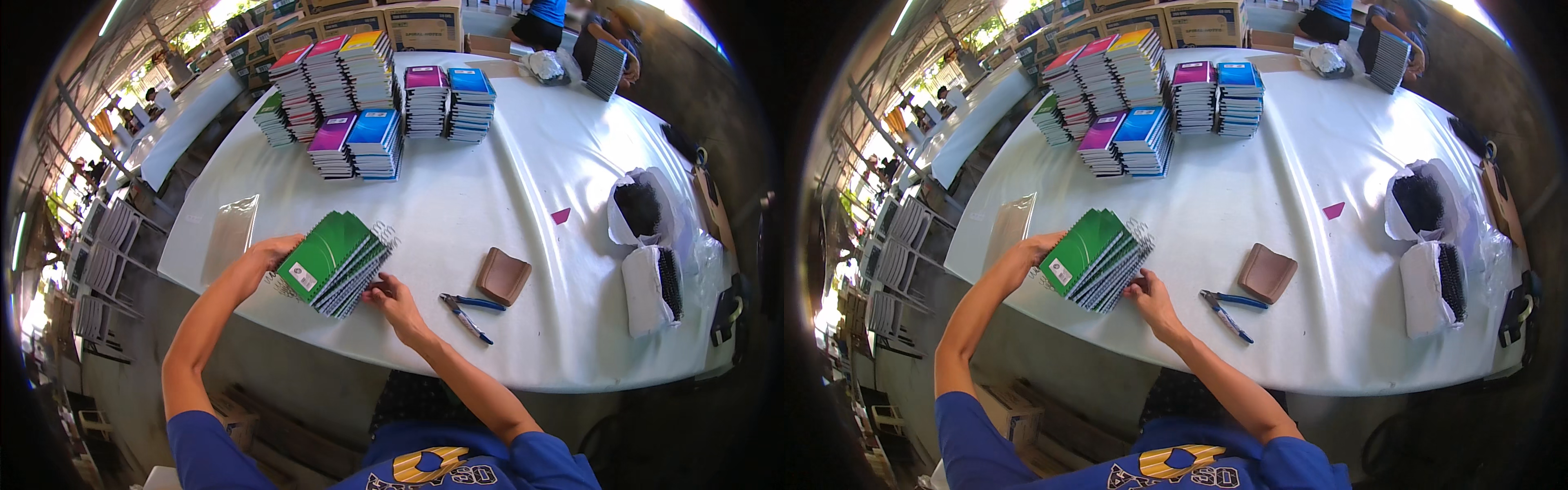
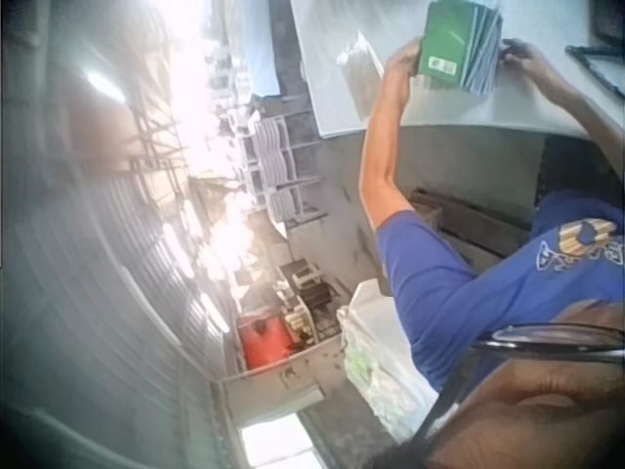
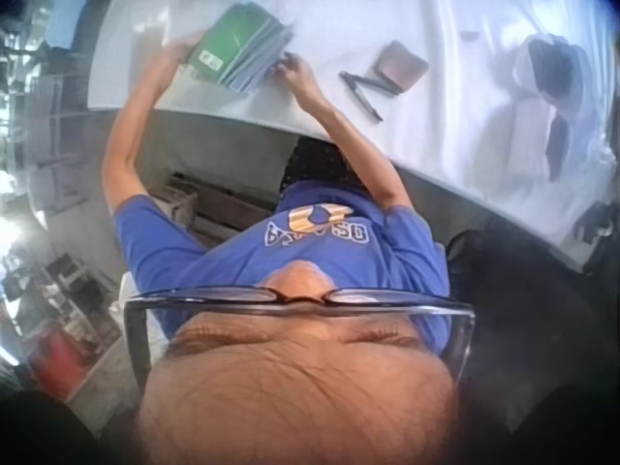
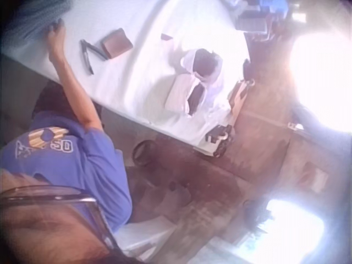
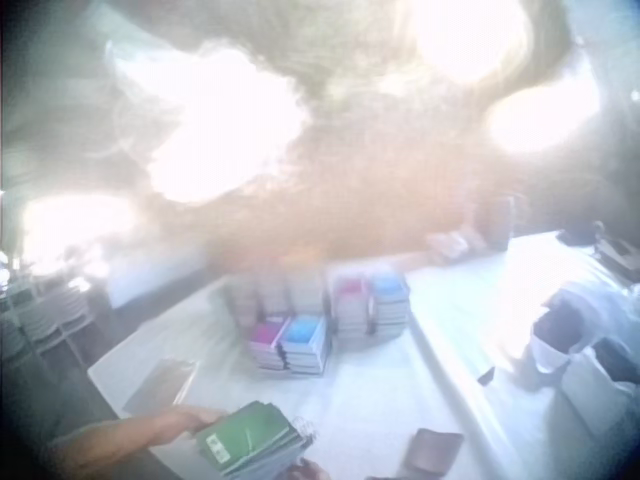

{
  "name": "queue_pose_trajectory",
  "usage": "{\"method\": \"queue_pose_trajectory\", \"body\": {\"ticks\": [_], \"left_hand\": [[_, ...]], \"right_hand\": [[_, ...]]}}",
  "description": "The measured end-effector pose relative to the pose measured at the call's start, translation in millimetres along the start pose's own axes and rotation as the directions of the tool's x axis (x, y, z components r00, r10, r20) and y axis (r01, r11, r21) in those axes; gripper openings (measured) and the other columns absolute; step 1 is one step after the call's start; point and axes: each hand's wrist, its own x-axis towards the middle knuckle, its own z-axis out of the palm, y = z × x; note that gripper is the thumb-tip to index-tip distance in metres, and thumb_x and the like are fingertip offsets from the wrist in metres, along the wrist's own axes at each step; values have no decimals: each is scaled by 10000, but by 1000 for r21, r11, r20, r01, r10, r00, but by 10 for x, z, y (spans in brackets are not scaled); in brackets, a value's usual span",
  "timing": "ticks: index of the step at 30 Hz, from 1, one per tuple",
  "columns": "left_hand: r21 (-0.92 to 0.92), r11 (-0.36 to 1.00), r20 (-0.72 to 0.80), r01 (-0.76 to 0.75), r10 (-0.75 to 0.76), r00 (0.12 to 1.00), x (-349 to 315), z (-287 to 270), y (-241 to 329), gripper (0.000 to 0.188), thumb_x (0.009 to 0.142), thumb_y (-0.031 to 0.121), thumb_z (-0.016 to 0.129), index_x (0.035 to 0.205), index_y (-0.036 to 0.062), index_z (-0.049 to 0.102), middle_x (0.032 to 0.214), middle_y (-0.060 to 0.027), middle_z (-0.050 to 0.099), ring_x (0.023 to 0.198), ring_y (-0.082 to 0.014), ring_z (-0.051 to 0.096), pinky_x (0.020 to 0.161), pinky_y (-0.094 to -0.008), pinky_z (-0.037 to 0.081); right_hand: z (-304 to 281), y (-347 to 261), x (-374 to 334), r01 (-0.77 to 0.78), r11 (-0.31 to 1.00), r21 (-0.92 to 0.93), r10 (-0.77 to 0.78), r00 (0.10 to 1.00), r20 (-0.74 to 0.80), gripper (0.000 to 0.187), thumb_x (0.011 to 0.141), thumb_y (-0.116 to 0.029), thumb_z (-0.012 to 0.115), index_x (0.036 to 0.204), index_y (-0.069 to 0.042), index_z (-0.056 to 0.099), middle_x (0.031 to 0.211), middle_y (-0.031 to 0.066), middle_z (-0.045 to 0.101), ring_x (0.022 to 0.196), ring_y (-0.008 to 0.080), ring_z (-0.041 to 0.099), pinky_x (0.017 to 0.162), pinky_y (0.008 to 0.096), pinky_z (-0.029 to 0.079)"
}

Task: The person unpackages a bundle of plastic spiral spines and then uses a pair of snips to trim the ends of the spines on a stack of notebooks.

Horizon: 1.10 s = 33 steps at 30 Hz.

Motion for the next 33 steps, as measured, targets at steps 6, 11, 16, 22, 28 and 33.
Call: {"method": "queue_pose_trajectory", "body": {"ticks": [6, 11, 16, 22, 28, 33], "left_hand": [[293, 950, 134, 107, -151, 979, 33, 326, 164, 273, 913, 213, 605, 1065, -3, 674, 866, -24, 683, 674, -99, 630, 559, -248, 497], [339, 941, 236, 16, -102, 966, -128, 637, 203, 484, 952, 450, 567, 1132, 9, 657, 1009, -39, 665, 838, -78, 594, 654, -242, 494], [362, 932, 149, 18, -77, 986, -115, 801, 365, 854, 884, 741, 319, 1277, 26, 573, 1160, -72, 626, 1004, -124, 576, 808, -284, 492], [-33, 999, 271, -20, 28, 962, -102, 911, 440, 924, 858, 766, 220, 1379, 44, 466, 1307, -132, 562, 1185, -223, 554, 964, -361, 486], [-68, 998, 332, 8, 15, 943, -177, 739, 436, 945, 864, 760, 226, 1463, 41, 352, 1458, -141, 432, 1289, -256, 466, 1081, -410, 378], [287, 946, 48, -153, 146, 988, -289, 796, 662, 967, 861, 767, 312, 1469, 16, 340, 1506, -140, 369, 1392, -252, 332, 1152, -399, 253]], "right_hand": [[-141, 248, -496, 152, 893, -423, -163, 987, 11, 281, 968, 28, 461, 1247, 55, 464, 1057, 113, 630, 958, 207, 630, 885, 324, 496], [-318, 163, -808, 260, 789, -556, -329, 944, -25, 271, 919, 93, 494, 1186, 48, 516, 981, 137, 609, 867, 236, 640, 750, 312, 521], [-350, -332, -1188, 555, 385, -738, -782, 620, 58, 216, 894, -32, 617, 1110, -24, 625, 1064, 120, 606, 898, 255, 634, 772, 378, 515], [-21, -550, -421, 725, -344, -596, -768, 149, 624, 467, 835, -424, 651, 1178, -111, 613, 1215, 32, 582, 1201, 181, 526, 1084, 496, 320], [-7, -646, -179, 815, -284, -505, -705, 179, 686, 493, 874, -412, 584, 1255, -101, 553, 1273, 40, 552, 1193, 199, 527, 1090, 491, 309], [-757, -705, -688, 460, 53, -886, -730, 623, 280, 380, 849, -160, 632, 1211, -53, 581, 1228, 137, 554, 1113, 298, 545, 1040, 472, 354]]}}
